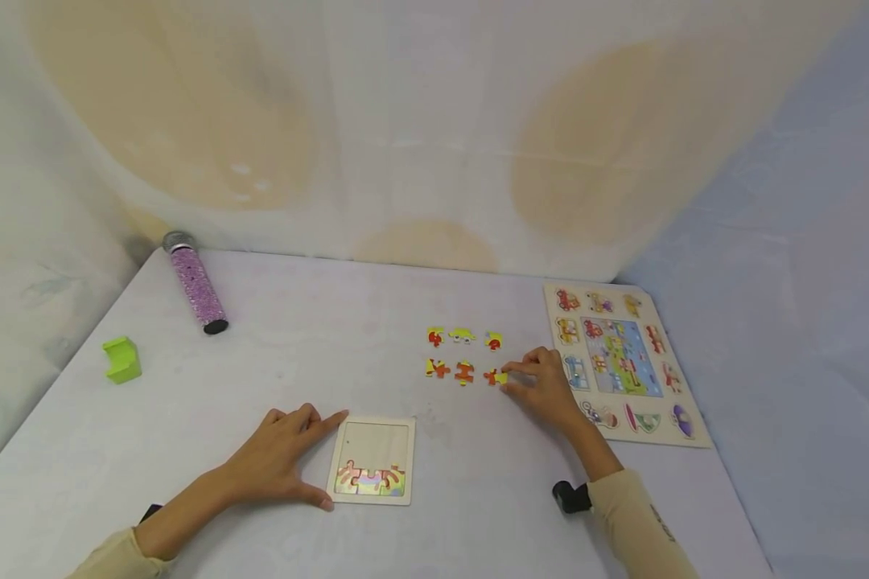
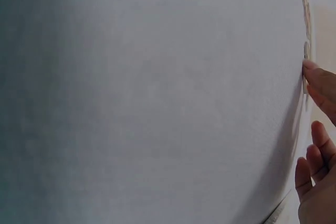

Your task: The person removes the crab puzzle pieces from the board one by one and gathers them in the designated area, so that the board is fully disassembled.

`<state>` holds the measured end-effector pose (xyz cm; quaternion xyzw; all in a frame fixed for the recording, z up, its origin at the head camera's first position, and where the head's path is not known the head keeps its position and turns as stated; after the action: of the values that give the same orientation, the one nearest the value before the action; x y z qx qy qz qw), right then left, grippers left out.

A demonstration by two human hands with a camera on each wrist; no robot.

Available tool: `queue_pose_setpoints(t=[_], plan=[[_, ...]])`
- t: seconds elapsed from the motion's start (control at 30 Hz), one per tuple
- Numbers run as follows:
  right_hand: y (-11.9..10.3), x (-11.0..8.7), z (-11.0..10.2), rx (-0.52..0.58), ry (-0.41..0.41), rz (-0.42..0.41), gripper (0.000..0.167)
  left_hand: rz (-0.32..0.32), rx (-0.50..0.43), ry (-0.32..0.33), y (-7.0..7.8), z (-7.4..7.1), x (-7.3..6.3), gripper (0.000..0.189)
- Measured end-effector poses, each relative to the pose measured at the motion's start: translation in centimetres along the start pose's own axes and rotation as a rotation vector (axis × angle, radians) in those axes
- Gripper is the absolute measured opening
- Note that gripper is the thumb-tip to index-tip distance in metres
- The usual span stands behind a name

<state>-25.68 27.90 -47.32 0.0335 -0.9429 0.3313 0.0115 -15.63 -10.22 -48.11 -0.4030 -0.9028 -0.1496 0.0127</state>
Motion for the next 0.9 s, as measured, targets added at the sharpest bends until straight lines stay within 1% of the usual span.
queue_pose_setpoints(t=[0.1,0.2,0.27,0.33,0.4,0.57,0.77,0.9], plan=[[0.1,-0.1,0.2,-0.018,0.011,0.006,0.036,0.003,0.0,0.002,0.1,0.0,-0.1,0.119],[-0.5,-0.5,0.4,-0.011,0.016,0.002,0.043,0.007,0.01,0.003,0.1,0.0,-0.1,0.119],[-1.3,-1.0,0.9,0.001,0.002,-0.009,0.045,0.009,0.015,0.004,0.0,0.0,-0.1,0.119],[-2.3,-1.7,1.7,0.015,-0.032,-0.018,0.048,0.011,0.016,0.006,0.0,0.0,0.0,0.119],[-3.6,-2.5,2.6,0.014,-0.065,-0.049,0.049,0.012,0.014,0.007,0.0,0.0,0.0,0.119],[-7.6,-4.8,4.9,0.055,-0.153,-0.152,0.05,0.009,0.008,0.0,-0.1,0.0,0.1,0.119],[-12.3,-7.5,7.6,0.1,-0.263,-0.244,0.047,0.009,0.005,-0.003,0.0,-0.1,0.1,0.118],[-14.7,-8.8,9.5,0.113,-0.326,-0.294,0.044,0.017,0.017,0.004,0.0,-0.1,0.1,0.118]])
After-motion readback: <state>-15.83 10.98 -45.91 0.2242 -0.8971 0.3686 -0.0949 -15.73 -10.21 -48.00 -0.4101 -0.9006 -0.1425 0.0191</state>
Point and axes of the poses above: each hand's wrist, its own x-axis towards the middle knuckle, its own z-axis out of the palm, y = z × x, the point moved 7 cm from there along x, towards the middle knuckle, and after that the axes turned 12 degrees about z, right-handed, at the moved point
